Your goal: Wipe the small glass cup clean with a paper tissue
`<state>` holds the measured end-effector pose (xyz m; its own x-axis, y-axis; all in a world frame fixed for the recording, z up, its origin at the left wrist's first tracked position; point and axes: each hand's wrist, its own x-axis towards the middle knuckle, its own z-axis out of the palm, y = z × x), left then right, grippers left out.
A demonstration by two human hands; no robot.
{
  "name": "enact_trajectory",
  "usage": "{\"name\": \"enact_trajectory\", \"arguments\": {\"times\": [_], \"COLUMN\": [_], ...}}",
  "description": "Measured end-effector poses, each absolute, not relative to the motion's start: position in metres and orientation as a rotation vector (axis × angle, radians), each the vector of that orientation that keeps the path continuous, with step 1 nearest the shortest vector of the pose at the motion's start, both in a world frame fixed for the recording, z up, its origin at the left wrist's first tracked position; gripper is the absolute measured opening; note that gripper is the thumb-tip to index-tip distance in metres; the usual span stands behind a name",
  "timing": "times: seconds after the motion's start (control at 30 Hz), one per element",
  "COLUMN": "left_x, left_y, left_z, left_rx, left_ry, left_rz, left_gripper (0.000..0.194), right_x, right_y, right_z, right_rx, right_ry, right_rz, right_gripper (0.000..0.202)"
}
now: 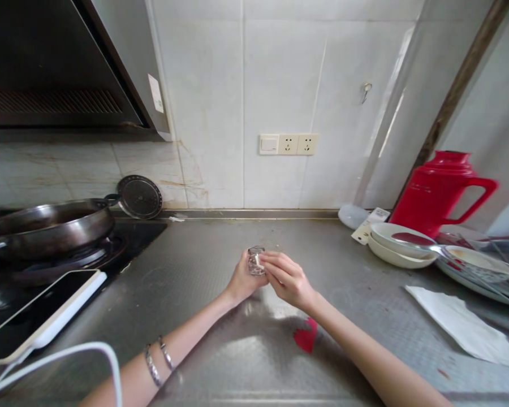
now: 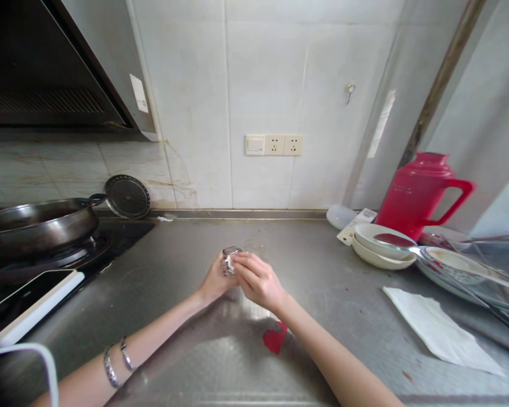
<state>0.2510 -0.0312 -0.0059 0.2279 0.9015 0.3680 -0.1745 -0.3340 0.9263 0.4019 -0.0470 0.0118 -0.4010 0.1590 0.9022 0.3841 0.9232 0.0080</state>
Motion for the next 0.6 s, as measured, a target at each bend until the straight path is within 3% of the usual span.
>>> {"name": "enact_trajectory", "arguments": {"times": [0.27, 0.6], "left_x": [0.252, 0.246], "left_y": [-0.027, -0.022], "left_z": [-0.009, -0.012], "left_rx": [1.557, 1.681], "left_ry": [0.964, 1.105], "left_rz": [1.279, 1.207], "left_gripper": [0.066, 0.055], "right_x": [0.405, 0.407], "right_y": [-0.041, -0.043], "right_z": [0.012, 0.015], "right_rx": [-0.564, -0.418], "right_ry": [-1.828, -2.11], "right_rz": [-0.113, -0.227], "right_gripper": [0.023, 0.029]}}
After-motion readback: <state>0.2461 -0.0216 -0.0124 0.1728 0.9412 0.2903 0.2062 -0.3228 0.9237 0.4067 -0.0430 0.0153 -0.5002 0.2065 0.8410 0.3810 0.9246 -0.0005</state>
